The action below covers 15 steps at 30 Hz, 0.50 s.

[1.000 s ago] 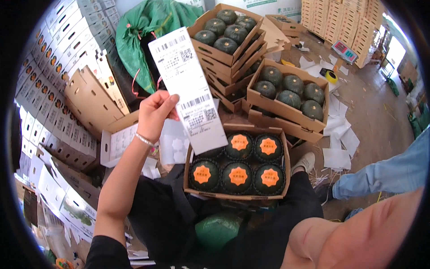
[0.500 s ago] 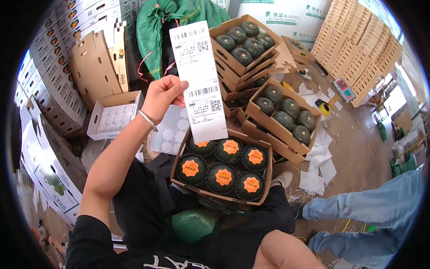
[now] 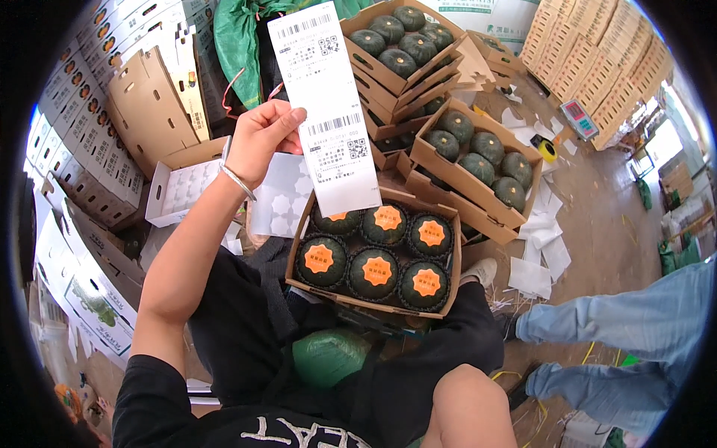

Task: The person wraps individual squash in protective mesh and places them into cardboard boxes. The person then applies stickers to the top of each squash and places a shipping label on a filled box.

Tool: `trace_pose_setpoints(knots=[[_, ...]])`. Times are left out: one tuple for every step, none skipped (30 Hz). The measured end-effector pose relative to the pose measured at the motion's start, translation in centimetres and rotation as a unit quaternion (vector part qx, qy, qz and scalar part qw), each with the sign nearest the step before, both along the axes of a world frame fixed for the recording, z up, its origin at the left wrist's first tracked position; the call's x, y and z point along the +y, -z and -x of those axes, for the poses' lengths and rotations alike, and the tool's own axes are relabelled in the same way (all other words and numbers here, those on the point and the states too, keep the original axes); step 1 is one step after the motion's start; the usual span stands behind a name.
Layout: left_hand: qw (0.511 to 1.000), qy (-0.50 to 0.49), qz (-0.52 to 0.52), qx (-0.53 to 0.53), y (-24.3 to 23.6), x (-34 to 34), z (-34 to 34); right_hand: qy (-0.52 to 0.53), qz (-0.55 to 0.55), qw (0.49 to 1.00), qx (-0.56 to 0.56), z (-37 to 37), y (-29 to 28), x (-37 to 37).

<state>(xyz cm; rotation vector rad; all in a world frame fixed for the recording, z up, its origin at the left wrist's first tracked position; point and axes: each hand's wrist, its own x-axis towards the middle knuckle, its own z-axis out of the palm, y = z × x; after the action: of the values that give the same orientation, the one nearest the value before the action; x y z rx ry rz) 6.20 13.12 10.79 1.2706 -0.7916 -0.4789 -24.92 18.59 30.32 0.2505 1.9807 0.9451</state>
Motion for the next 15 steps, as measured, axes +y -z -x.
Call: trace_pose_setpoints(knots=[[1.000, -0.018, -0.002, 0.006, 0.2, 0.7, -0.4, -0.015, -0.005, 1.000, -0.004, 0.3, 0.8, 0.0], [1.000, -0.014, -0.002, 0.007, 0.2, 0.6, -0.3, -0.013, -0.001, 1.000, -0.005, 0.4, 0.6, 0.1], [1.000, -0.009, -0.001, 0.007, 0.2, 0.5, -0.2, -0.012, 0.003, 1.000, -0.006, 0.4, 0.4, 0.2], [1.000, -0.005, 0.000, 0.006, 0.3, 0.4, -0.1, -0.012, 0.007, 1.000, -0.008, 0.3, 0.3, 0.3], [1.000, -0.004, 0.001, 0.006, 0.2, 0.3, 0.0, -0.013, 0.011, 1.000, -0.010, 0.3, 0.1, 0.4], [1.000, -0.002, 0.002, 0.005, 0.1, 0.3, 0.1, -0.015, 0.015, 1.000, -0.012, 0.3, -0.1, 0.4], [1.000, -0.001, 0.003, 0.003, 0.0, 0.3, 0.1, -0.017, 0.019, 1.000, -0.015, 0.3, -0.2, 0.4], [1.000, 0.000, 0.003, 0.004, 0.0, 0.3, 0.1, -0.019, 0.023, 0.999, -0.017, 0.3, -0.2, 0.4], [1.000, 0.001, 0.005, 0.004, 0.1, 0.2, 0.1, -0.021, 0.027, 0.999, -0.019, 0.3, -0.2, 0.4], [1.000, 0.002, 0.007, 0.005, 0.1, 0.2, 0.1, -0.024, 0.031, 0.999, -0.022, 0.4, -0.2, 0.3], [1.000, 0.001, 0.006, 0.005, 0.1, 0.3, 0.1, -0.027, 0.034, 0.999, -0.025, 0.4, -0.2, 0.3], [1.000, 0.001, 0.005, 0.002, 0.1, 0.3, 0.0, -0.031, 0.037, 0.998, -0.027, 0.4, -0.2, 0.3], [1.000, 0.000, 0.003, -0.001, 0.1, 0.4, 0.0, -0.035, 0.040, 0.998, -0.030, 0.4, -0.3, 0.2], [1.000, 0.001, 0.003, 0.000, 0.1, 0.4, 0.0, -0.036, 0.044, 0.998, -0.032, 0.4, -0.2, 0.2], [1.000, 0.004, 0.003, -0.001, 0.1, 0.3, 0.1, -0.038, 0.048, 0.998, -0.034, 0.4, -0.2, 0.1]])
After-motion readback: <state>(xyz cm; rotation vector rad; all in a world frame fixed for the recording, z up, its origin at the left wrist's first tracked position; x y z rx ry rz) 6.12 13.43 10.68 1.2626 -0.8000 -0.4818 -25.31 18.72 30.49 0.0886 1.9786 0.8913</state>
